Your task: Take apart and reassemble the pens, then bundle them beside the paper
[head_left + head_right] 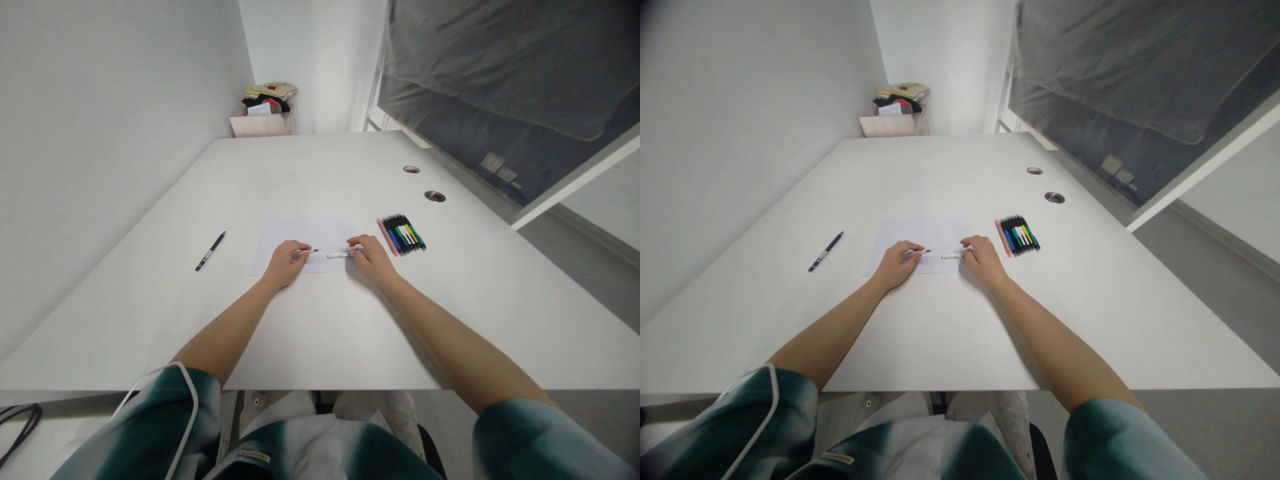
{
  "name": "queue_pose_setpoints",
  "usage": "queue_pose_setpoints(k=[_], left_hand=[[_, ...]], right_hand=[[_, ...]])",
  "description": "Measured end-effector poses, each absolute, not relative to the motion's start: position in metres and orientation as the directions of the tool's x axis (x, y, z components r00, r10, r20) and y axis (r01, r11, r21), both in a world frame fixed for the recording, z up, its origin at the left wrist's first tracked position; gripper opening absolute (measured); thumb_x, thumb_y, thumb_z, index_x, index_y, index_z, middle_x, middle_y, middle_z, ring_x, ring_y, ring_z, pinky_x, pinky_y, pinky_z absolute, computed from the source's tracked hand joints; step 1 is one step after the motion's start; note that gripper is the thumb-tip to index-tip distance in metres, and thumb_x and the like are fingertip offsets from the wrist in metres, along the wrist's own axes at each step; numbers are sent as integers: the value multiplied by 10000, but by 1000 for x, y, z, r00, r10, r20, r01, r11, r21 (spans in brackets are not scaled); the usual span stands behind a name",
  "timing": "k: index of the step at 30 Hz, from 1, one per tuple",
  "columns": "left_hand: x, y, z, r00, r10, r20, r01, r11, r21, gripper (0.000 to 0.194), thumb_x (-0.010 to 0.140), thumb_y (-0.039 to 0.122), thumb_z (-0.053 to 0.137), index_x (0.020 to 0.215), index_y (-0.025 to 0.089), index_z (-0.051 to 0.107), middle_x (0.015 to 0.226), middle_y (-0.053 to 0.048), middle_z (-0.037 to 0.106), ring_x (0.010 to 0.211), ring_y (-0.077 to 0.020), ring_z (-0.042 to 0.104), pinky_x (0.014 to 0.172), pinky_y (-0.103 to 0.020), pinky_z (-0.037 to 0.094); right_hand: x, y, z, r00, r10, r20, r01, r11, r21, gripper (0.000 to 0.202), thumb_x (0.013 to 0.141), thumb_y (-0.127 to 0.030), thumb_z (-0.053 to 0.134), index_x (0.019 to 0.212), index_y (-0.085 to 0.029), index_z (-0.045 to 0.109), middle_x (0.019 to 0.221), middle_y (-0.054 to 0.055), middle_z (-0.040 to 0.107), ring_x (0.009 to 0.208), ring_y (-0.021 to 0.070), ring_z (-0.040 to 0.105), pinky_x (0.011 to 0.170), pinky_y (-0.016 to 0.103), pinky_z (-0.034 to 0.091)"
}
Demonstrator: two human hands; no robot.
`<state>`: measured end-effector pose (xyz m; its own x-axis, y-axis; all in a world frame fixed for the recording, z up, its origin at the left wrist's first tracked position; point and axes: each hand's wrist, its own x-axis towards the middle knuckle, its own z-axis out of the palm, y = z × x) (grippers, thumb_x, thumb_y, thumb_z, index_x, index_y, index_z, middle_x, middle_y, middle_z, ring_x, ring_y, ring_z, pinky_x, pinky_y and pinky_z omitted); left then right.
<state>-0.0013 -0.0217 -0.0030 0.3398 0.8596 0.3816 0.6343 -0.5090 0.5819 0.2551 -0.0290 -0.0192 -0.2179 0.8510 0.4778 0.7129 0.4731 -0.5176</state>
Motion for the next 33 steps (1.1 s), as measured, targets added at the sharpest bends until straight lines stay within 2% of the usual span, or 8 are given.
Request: queue_pose_setpoints(k=[3, 8, 18, 26, 33], left_hand=[[-2, -20, -4, 296, 889, 348, 647, -455, 612, 190, 836, 229, 567, 977, 192, 688, 995, -52, 715, 958, -202, 635, 912, -381, 497], [-1, -18, -5, 292, 898, 330, 653, -439, 617, 182, 818, 219, 566, 949, 199, 690, 977, -41, 716, 950, -201, 635, 909, -379, 499], [-2, -16, -4, 265, 912, 313, 657, -409, 633, 182, 788, 198, 563, 923, 197, 685, 982, -45, 718, 942, -208, 637, 904, -383, 505], [0, -18, -3, 292, 906, 306, 654, -422, 628, 179, 792, 198, 566, 919, 204, 692, 951, -41, 717, 931, -208, 633, 890, -386, 506], [2, -20, -2, 412, 836, 363, 653, -548, 523, 185, 833, 226, 561, 957, 198, 696, 920, -54, 713, 907, -212, 628, 876, -389, 487]], right_hand=[[253, -27, -23, -301, 838, 455, 745, 505, -437, 283, 841, -206, 501, 1043, -170, 696, 994, 121, 681, 954, 284, 573, 895, 456, 436], [246, -29, -25, -360, 841, 404, 782, 508, -360, 231, 868, -270, 542, 1000, -207, 720, 1042, 128, 658, 1001, 292, 551, 885, 470, 425], [257, -29, -17, -278, 867, 414, 819, 438, -369, 218, 860, -232, 513, 953, -171, 701, 927, 124, 703, 937, 292, 587, 850, 439, 435], [255, -30, -14, -302, 845, 442, 803, 475, -360, 214, 860, -245, 520, 950, -182, 704, 923, 111, 706, 944, 292, 590, 842, 427, 444], [245, -36, -9, -379, 822, 424, 775, 533, -340, 201, 866, -249, 528, 964, -193, 695, 956, 108, 698, 950, 279, 588, 829, 410, 433]])
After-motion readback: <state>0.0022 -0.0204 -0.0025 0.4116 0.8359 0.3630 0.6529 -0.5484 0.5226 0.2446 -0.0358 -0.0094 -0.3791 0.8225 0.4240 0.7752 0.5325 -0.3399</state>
